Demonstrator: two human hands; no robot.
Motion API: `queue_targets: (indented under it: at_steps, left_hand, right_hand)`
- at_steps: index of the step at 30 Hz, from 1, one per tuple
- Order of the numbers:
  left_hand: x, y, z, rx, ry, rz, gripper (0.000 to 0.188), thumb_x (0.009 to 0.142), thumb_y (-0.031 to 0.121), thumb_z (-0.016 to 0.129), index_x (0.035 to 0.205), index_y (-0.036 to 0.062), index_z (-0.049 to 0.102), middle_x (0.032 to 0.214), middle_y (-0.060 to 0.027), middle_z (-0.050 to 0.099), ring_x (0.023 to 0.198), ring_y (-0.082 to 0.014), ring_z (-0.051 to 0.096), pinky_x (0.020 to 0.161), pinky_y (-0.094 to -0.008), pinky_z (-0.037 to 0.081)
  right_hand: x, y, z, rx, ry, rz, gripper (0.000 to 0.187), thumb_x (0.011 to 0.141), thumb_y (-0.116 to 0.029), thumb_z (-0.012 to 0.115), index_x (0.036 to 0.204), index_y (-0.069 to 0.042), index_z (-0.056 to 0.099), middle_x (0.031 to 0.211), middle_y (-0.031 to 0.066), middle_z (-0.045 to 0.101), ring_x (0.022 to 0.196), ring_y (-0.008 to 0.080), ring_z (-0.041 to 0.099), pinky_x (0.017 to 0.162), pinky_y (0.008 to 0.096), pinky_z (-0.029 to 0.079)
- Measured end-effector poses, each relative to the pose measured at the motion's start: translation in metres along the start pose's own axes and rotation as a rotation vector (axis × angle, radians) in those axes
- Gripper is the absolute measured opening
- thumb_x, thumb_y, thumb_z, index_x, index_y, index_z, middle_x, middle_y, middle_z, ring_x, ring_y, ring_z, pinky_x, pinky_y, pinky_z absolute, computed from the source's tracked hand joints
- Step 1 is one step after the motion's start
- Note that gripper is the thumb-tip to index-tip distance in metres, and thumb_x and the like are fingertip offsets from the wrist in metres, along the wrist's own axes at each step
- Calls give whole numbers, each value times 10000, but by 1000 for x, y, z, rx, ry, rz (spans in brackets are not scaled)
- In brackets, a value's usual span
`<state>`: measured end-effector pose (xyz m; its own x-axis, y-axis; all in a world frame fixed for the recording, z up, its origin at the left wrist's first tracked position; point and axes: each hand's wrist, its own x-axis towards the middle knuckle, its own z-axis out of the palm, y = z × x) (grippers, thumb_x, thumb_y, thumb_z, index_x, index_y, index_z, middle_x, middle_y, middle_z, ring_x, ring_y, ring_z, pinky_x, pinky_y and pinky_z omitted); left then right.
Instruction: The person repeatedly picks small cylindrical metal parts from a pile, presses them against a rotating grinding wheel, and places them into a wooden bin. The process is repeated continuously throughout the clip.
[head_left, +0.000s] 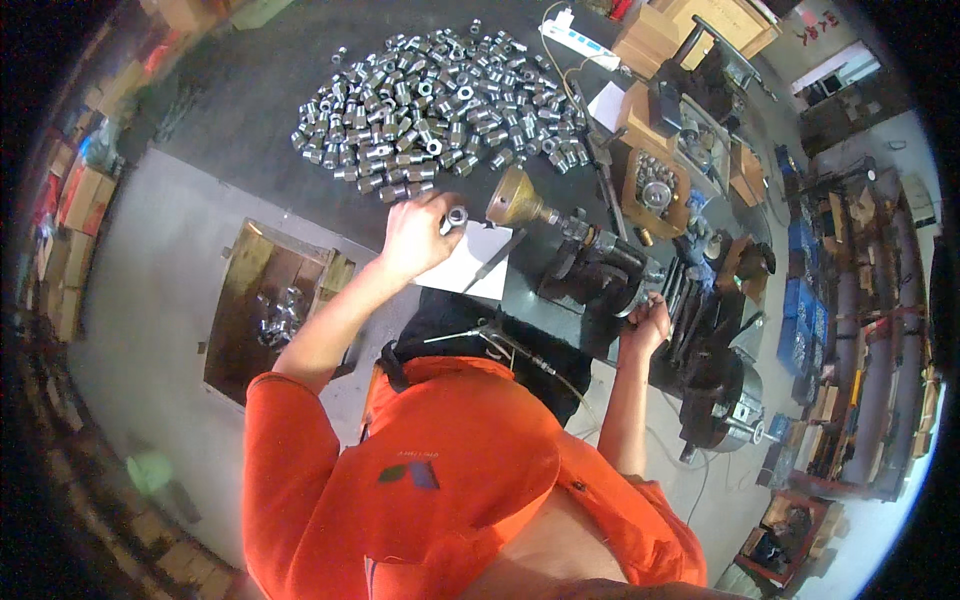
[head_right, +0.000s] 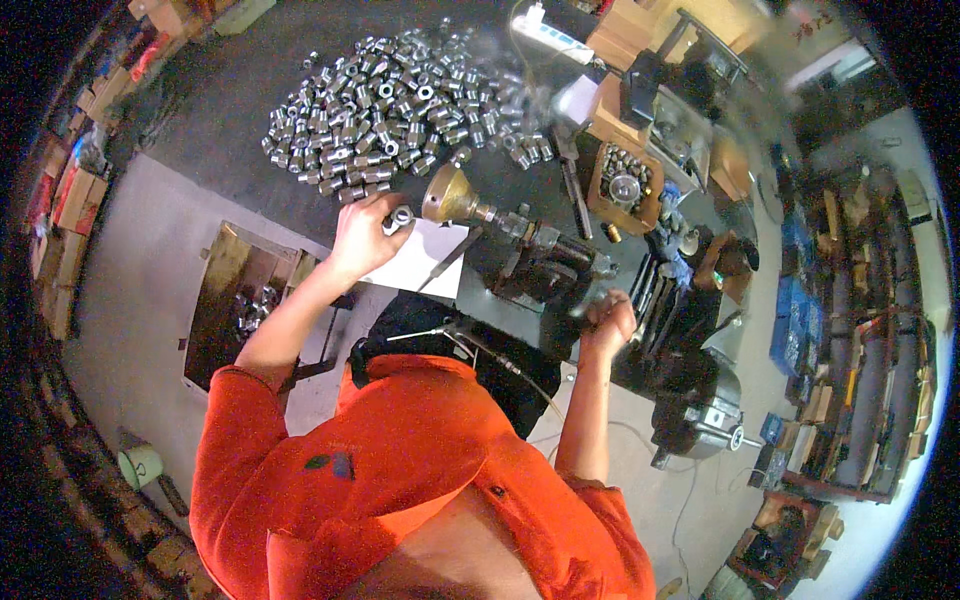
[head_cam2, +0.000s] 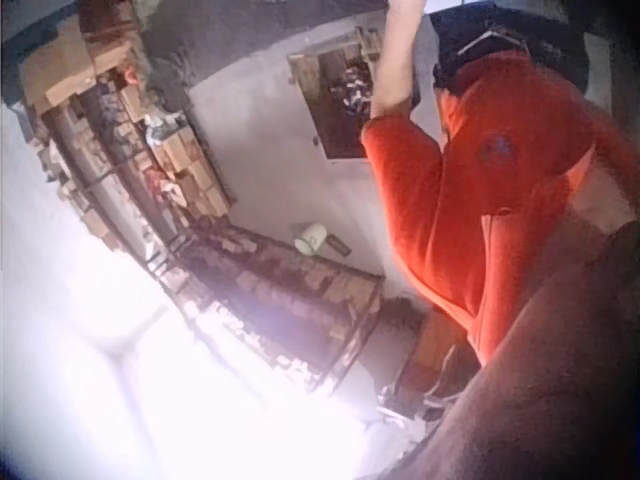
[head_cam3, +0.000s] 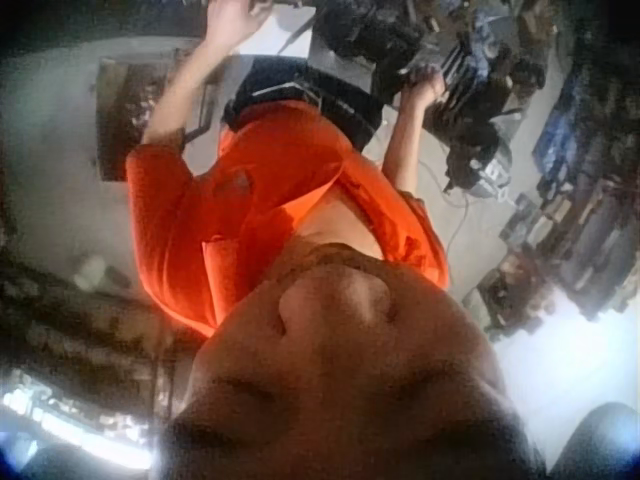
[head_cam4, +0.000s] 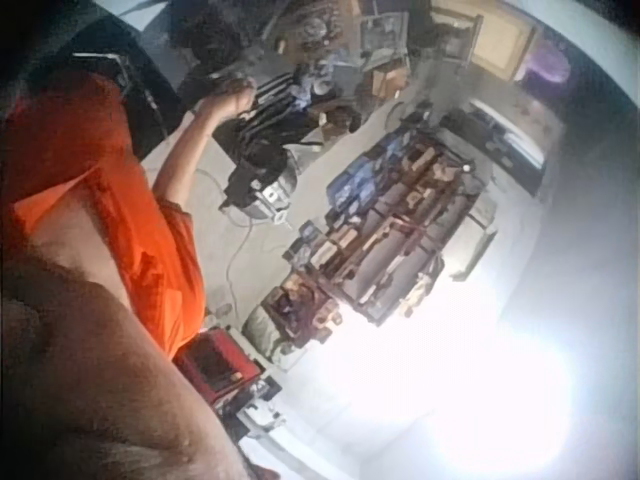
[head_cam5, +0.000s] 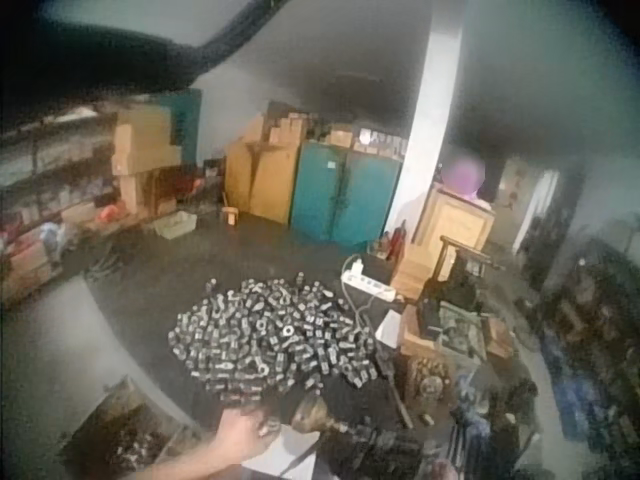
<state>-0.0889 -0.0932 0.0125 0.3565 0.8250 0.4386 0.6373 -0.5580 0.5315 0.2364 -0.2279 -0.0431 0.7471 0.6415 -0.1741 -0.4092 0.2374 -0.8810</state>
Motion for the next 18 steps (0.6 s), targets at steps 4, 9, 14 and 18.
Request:
queue_targets:
  at_steps: [4,9,14,18]
  left_hand:
    - [-35,9,2,-58,-69,-2,210,622,110,637,819,51,597,720,-85,579,582,-229,577,538,-319,462]
    - [-51,12,7,-97,-14,-45,196,625,99,635,809,45,595,687,-80,569,529,-209,559,507,-297,455]
    - [-49,12,5,-98,-7,-53,192,628,96,628,808,37,593,675,-80,566,524,-201,558,503,-290,452]
    - [-47,12,2,-60,2,-6,195,626,101,628,807,35,593,673,-81,565,528,-207,559,503,-297,450]
  right_hand:
    - [-4,-2,5,-49,32,-2,146,789,-147,424,793,-26,507,547,-33,336,455,74,279,420,219,225]
    - [1,4,1,0,26,-29,154,803,-152,437,805,-13,503,549,-24,328,445,73,257,416,216,208]
    - [2,3,-1,39,1,-18,136,805,-133,435,797,-14,501,542,-27,330,436,72,256,414,216,202]
    - [1,2,1,35,-21,-30,141,813,-136,432,798,-13,497,533,-27,327,433,68,258,413,217,198]
